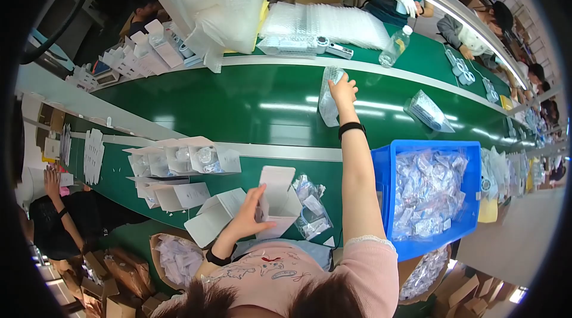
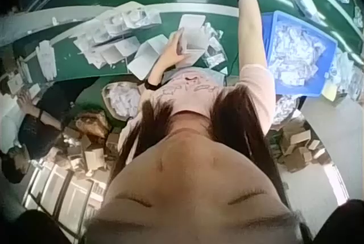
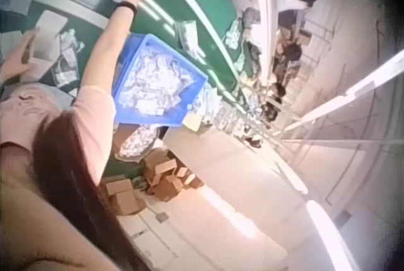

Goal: The person packages handheld devices by placing each device into a bubble wrap sleeve, inserting it into a cardboard box along with a small plastic bag, and setting the boxed items onto the assembly line.

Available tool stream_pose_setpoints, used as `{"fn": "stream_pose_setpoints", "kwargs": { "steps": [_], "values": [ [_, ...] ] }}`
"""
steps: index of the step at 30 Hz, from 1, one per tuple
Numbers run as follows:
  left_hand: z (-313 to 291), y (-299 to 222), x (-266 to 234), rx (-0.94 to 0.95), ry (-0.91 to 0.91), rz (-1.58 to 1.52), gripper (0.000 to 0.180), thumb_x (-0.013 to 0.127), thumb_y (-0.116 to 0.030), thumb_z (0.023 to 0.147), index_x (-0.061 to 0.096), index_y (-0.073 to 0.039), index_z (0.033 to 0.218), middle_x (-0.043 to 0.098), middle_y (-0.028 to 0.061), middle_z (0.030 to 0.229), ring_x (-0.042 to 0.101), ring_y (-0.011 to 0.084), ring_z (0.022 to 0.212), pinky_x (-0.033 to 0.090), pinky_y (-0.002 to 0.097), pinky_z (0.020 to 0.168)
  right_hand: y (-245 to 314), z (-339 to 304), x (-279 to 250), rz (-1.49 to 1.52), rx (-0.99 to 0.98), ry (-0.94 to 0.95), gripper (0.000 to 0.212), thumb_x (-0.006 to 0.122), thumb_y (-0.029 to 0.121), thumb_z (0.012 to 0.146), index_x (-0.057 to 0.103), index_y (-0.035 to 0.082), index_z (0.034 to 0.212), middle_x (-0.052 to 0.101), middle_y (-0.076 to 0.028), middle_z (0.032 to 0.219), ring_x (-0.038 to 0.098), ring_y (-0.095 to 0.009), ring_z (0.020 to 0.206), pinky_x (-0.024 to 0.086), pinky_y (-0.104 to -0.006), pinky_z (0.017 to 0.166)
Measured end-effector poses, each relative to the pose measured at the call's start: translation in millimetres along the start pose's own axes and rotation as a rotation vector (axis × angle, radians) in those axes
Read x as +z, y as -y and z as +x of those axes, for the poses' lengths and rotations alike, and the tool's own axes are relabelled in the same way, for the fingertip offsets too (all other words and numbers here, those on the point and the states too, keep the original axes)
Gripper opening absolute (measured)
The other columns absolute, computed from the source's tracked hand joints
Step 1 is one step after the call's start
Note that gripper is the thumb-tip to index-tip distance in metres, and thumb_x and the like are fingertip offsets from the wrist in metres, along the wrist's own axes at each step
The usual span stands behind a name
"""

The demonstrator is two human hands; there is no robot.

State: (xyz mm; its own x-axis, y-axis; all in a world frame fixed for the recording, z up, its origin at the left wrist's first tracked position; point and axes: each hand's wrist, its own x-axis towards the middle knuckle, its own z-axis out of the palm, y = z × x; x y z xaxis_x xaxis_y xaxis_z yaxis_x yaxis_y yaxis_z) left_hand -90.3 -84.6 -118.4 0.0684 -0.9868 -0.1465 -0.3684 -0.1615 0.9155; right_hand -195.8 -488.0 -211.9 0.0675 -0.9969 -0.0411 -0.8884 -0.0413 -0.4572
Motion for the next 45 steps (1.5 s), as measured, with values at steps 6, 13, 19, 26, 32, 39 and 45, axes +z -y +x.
{"fn": "stream_pose_setpoints", "kwargs": {
  "steps": [6,13,19,26,32,39,45],
  "values": [
    [0,6,19,-0.113,0.080,-0.053,0.088,0.076,-0.016,0.056,0.027,-0.009,0.129,0.033,0.0144,0.117,0.043,0.0257,0.096,0.037,0.0314,0.083,-28,33,34,0.314,0.227,0.369,0.097,0.070,0.030,0.062,0.009,0.010,0.135,0.042,-0.025,0.118,0.048,-0.038,0.103,0.045,-0.0417,0.081],
    [2,20,26,0.067,-0.197,0.002,0.082,0.077,-0.012,0.054,0.028,-0.008,0.120,0.035,0.0151,0.115,0.043,0.0273,0.097,0.038,0.0344,0.083,-18,-75,-7,1.105,0.268,0.460,0.076,0.061,0.015,0.069,0.018,0.004,0.131,0.052,-0.019,0.107,0.054,-0.032,0.093,0.046,-0.0386,0.080],
    [4,18,36,0.153,-0.259,0.008,0.080,0.078,-0.011,0.052,0.026,-0.009,0.113,0.035,0.0179,0.118,0.043,0.0292,0.100,0.038,0.0369,0.085,-29,-205,-97,1.867,0.256,0.492,0.067,0.054,0.014,0.074,0.021,0.007,0.132,0.043,-0.014,0.119,0.049,-0.030,0.101,0.043,-0.0394,0.085],
    [0,22,55,0.339,-0.355,0.022,0.077,0.076,-0.003,0.055,0.021,-0.008,0.109,0.027,0.0246,0.127,0.042,0.0346,0.109,0.040,0.0388,0.087,30,-300,-124,1.513,0.001,-0.328,0.075,0.057,0.004,0.069,0.018,0.008,0.132,0.035,-0.014,0.125,0.042,-0.029,0.108,0.038,-0.0394,0.091],
    [-4,24,62,0.325,-0.392,-0.116,0.077,0.076,-0.002,0.056,0.019,-0.008,0.107,0.026,0.0238,0.128,0.039,0.0328,0.113,0.038,0.0392,0.090,20,-327,-77,0.792,-0.328,-0.818,0.074,0.065,0.005,0.061,0.028,0.014,0.125,0.038,-0.016,0.115,0.036,-0.032,0.113,0.032,-0.0422,0.093],
    [-5,40,66,0.333,-0.422,-0.153,0.078,0.078,-0.008,0.057,0.018,-0.008,0.107,0.026,0.0224,0.127,0.039,0.0292,0.113,0.037,0.0384,0.091,9,-344,-83,0.613,-0.666,0.000,0.042,0.071,0.012,0.057,0.056,0.015,0.097,0.041,-0.019,0.110,0.030,-0.039,0.116,0.027,-0.0451,0.096],
    [-29,48,50,0.454,-0.296,-0.018,0.076,0.079,-0.010,0.057,0.022,-0.010,0.106,0.032,0.0246,0.124,0.043,0.0344,0.109,0.037,0.0413,0.089,-10,-343,-136,0.167,-0.907,0.052,0.047,0.065,0.006,0.064,0.050,0.012,0.108,0.042,-0.014,0.119,0.035,-0.037,0.117,0.031,-0.0454,0.095]
  ]
}}
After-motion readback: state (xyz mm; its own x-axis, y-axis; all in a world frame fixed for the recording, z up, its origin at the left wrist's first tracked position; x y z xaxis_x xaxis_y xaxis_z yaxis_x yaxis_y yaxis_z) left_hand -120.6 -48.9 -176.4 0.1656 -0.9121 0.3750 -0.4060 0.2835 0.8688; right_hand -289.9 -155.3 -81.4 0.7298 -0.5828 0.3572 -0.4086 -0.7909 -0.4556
